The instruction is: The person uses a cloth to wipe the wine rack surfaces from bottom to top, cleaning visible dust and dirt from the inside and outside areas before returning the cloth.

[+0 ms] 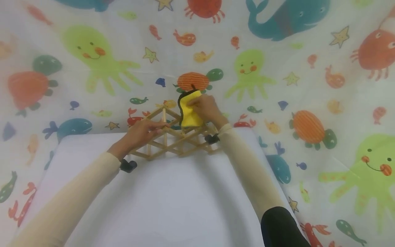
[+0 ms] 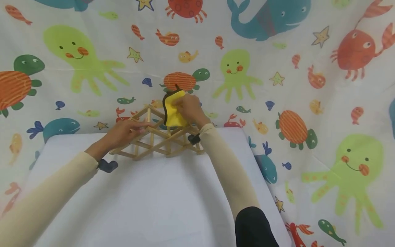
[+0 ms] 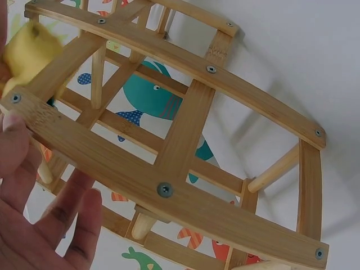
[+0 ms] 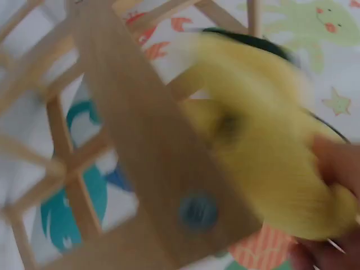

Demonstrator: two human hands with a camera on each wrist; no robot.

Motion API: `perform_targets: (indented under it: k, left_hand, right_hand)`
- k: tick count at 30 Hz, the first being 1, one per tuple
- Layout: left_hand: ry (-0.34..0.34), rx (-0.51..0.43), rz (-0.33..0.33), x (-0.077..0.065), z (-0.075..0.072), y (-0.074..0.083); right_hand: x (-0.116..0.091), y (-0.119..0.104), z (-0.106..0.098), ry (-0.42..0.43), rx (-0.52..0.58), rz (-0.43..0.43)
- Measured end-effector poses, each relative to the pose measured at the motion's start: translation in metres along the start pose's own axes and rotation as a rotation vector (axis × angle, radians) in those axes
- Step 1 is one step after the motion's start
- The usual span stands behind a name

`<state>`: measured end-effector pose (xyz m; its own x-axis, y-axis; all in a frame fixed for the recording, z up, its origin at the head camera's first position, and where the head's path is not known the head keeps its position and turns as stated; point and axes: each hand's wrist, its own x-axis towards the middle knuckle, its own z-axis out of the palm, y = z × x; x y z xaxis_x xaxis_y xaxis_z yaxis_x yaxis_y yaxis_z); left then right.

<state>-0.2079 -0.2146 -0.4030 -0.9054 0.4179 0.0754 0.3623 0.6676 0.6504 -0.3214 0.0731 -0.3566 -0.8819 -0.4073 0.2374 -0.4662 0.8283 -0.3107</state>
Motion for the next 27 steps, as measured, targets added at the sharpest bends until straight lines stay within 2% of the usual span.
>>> perform_targets:
  k: [4, 6, 9, 11, 13, 16, 21, 23, 25, 27]
  left_hand:
    - [-0.003, -0.001, -0.010, 0.001, -0.001, 0.000]
    - [-0.011, -0.005, -0.025, 0.001, 0.000, 0.000]
    - [-0.023, -0.013, -0.048, 0.001, 0.000, 0.000]
    - [-0.023, -0.019, -0.055, 0.000, -0.001, 0.000]
    - [-0.018, -0.019, -0.049, 0.000, -0.001, 0.000]
    - [-0.009, -0.015, -0.043, 0.000, -0.001, 0.000]
    - [-0.019, -0.033, -0.065, 0.001, 0.001, 0.000]
    - [-0.022, -0.037, -0.067, 0.000, 0.001, 0.000]
    - [-0.018, -0.035, -0.063, 0.000, 0.001, 0.001]
    - [-0.007, -0.033, -0.049, 0.000, 0.001, 0.000]
  right_hand:
    - [-0.002, 0.008, -0.013, 0.122, 0.080, 0.072]
    - [-0.005, 0.013, -0.015, 0.079, 0.087, 0.096]
    - [-0.013, 0.017, -0.017, -0.069, 0.122, 0.102]
    - [-0.017, 0.017, -0.018, -0.109, 0.160, 0.095]
    - [-0.020, 0.016, -0.019, -0.073, 0.191, 0.093]
    - [-0.023, 0.014, -0.018, 0.004, 0.172, 0.086]
    - [-0.031, 0.009, -0.014, -0.080, 0.199, 0.057]
    - [-0.033, 0.005, -0.014, -0.060, 0.220, 0.041]
    - [-0.035, 0.001, -0.013, -0.003, 0.185, 0.033]
    - [-0.038, -0.005, -0.010, 0.010, 0.105, 0.017]
